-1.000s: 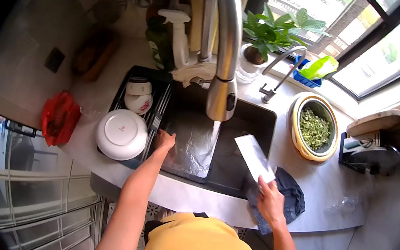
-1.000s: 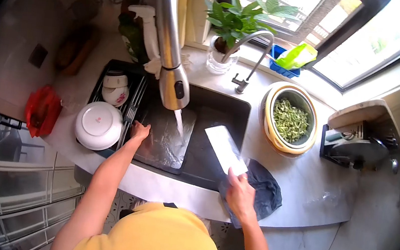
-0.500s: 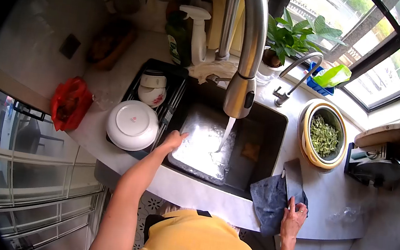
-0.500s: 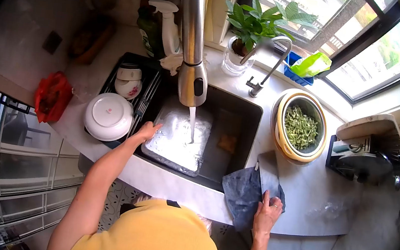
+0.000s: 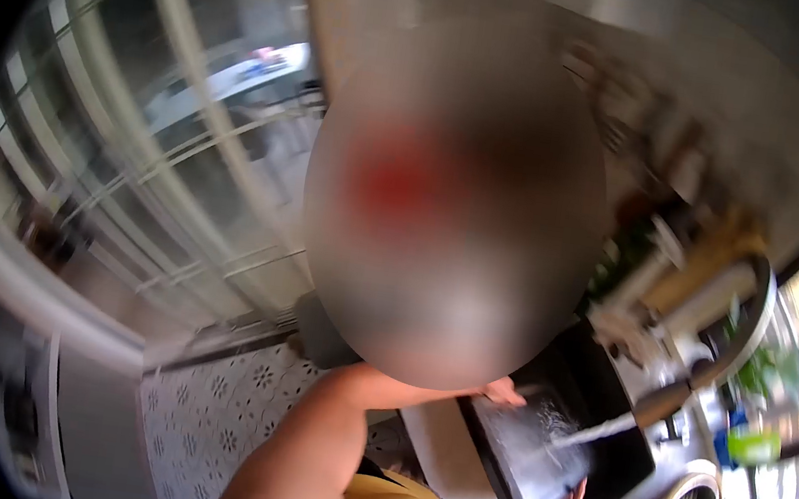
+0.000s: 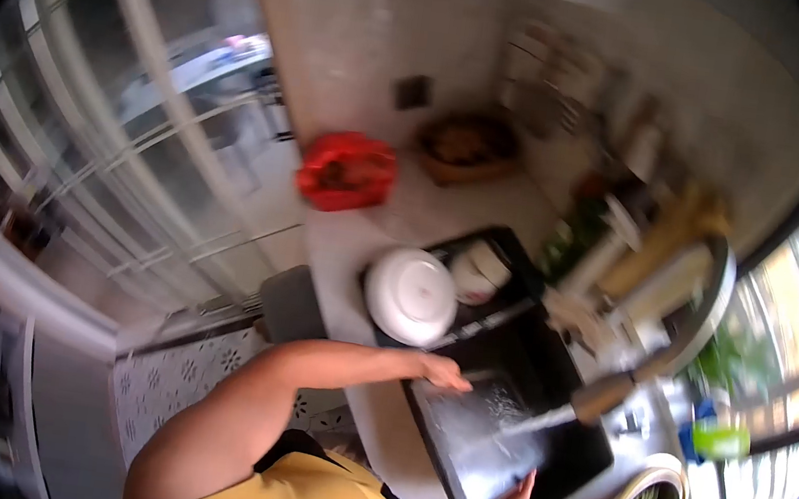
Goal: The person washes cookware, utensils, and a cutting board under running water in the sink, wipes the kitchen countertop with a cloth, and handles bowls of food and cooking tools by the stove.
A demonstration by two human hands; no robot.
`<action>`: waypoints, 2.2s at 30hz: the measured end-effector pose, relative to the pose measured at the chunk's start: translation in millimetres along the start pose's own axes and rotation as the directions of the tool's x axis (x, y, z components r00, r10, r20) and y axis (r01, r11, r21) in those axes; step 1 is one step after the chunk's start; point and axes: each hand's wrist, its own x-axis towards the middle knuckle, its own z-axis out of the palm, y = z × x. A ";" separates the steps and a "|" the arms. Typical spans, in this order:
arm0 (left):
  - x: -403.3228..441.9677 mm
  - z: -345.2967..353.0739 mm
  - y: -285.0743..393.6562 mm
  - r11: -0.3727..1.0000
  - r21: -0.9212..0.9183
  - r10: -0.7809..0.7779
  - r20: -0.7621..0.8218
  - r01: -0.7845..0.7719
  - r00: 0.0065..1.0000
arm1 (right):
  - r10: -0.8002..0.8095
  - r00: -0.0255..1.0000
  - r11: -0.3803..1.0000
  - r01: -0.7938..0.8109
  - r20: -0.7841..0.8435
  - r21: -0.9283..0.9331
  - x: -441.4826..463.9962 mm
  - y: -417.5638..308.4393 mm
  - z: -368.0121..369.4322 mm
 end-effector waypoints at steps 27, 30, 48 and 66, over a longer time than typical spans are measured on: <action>29.2 100.9 121.4 0.790 0.593 0.325 -0.184 -0.159 0.927 | -0.330 0.924 0.941 0.339 -0.194 0.014 -40.6 31.9 61.8; 23.3 123.9 148.5 0.754 0.600 0.401 -0.096 -0.268 0.911 | -0.387 0.910 0.916 0.398 -0.148 0.055 -38.9 30.1 83.0; 43.6 46.2 119.3 0.494 0.857 0.124 0.095 -0.144 0.988 | -0.274 0.899 0.930 0.338 -0.342 0.143 -20.4 41.7 70.3; -32.5 88.6 51.8 0.943 -0.106 -0.070 -0.990 -0.314 0.124 | -0.072 0.992 0.933 0.032 0.100 0.358 23.6 33.5 -9.1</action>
